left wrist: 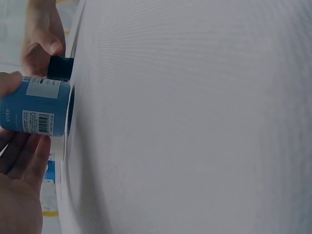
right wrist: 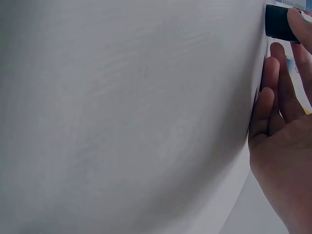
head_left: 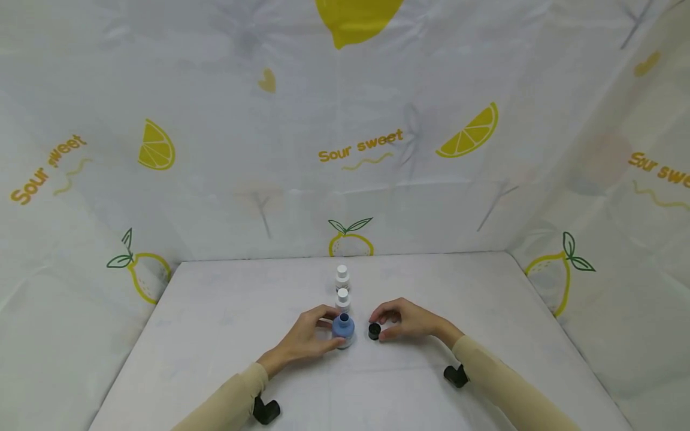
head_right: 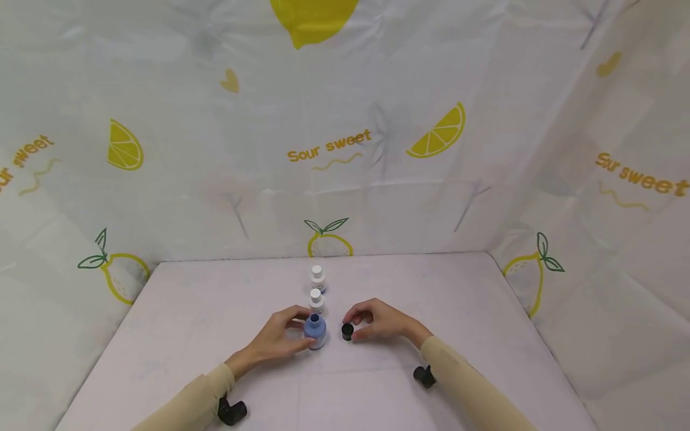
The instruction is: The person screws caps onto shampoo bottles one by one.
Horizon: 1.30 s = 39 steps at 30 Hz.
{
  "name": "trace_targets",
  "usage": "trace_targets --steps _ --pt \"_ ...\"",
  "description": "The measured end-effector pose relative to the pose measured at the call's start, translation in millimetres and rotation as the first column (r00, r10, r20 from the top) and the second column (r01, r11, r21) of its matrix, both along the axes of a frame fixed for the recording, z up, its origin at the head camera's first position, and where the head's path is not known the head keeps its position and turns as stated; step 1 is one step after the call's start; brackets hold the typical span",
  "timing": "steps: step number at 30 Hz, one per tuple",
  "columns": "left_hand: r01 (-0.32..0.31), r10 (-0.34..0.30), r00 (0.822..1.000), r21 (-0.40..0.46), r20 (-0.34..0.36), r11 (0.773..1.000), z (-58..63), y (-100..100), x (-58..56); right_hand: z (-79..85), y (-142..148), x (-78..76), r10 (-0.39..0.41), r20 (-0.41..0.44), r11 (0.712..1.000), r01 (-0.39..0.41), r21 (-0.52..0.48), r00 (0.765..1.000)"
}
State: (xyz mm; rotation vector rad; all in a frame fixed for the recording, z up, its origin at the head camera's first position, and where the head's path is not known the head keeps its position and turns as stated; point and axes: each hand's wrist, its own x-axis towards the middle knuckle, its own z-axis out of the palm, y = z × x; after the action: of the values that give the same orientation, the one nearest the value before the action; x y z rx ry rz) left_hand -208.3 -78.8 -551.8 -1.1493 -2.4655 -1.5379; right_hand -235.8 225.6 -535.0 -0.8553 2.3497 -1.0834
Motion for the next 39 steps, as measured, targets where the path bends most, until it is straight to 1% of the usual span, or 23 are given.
trace_targets --steps 4,6,12,16,20,24,28,36,39 --pt "-0.035 0.035 0.999 -0.018 -0.021 0.999 0.7 -0.7 -1.2 0.2 -0.9 -0.5 -0.003 0.000 1.000 0.003 0.001 1.000" --pt "-0.046 0.045 0.999 -0.020 -0.017 0.999 1.2 -0.4 -1.6 0.9 -1.2 -0.9 -0.003 0.004 1.000 0.003 0.001 1.000" --pt "-0.049 0.048 0.999 -0.023 -0.015 0.999 4.6 -0.3 -2.4 5.7 -2.3 -2.5 -0.010 0.002 1.000 0.010 -0.018 1.000" --pt "-0.042 0.041 0.999 -0.024 -0.030 0.999 7.2 -0.8 -3.3 12.1 -5.2 -4.6 -0.024 0.029 0.995 0.027 -0.099 0.999" --pt "-0.028 0.027 0.999 -0.020 -0.044 0.999 8.5 -1.3 -4.8 20.8 -9.9 -5.8 -0.021 0.056 0.982 0.031 -0.187 0.998" --pt "-0.024 0.023 0.998 -0.025 -0.050 0.999 10.5 -1.8 -5.4 30.2 -15.2 -5.0 -0.009 0.035 0.974 0.016 -0.227 0.999" --pt "-0.034 0.033 0.999 -0.040 -0.041 0.999 12.6 -1.6 -5.2 38.1 -19.9 -3.7 -0.015 0.007 0.974 0.016 -0.226 1.000" --pt "-0.044 0.043 0.998 -0.023 -0.047 0.999 15.6 -0.8 -5.5 45.3 -26.0 -6.4 -0.015 -0.079 0.978 -0.002 -0.209 0.997" --pt "-0.044 0.043 0.997 -0.019 -0.059 0.999 16.2 -0.9 -5.8 48.5 -28.6 -6.5 -0.004 -0.108 0.975 -0.021 -0.221 0.994"
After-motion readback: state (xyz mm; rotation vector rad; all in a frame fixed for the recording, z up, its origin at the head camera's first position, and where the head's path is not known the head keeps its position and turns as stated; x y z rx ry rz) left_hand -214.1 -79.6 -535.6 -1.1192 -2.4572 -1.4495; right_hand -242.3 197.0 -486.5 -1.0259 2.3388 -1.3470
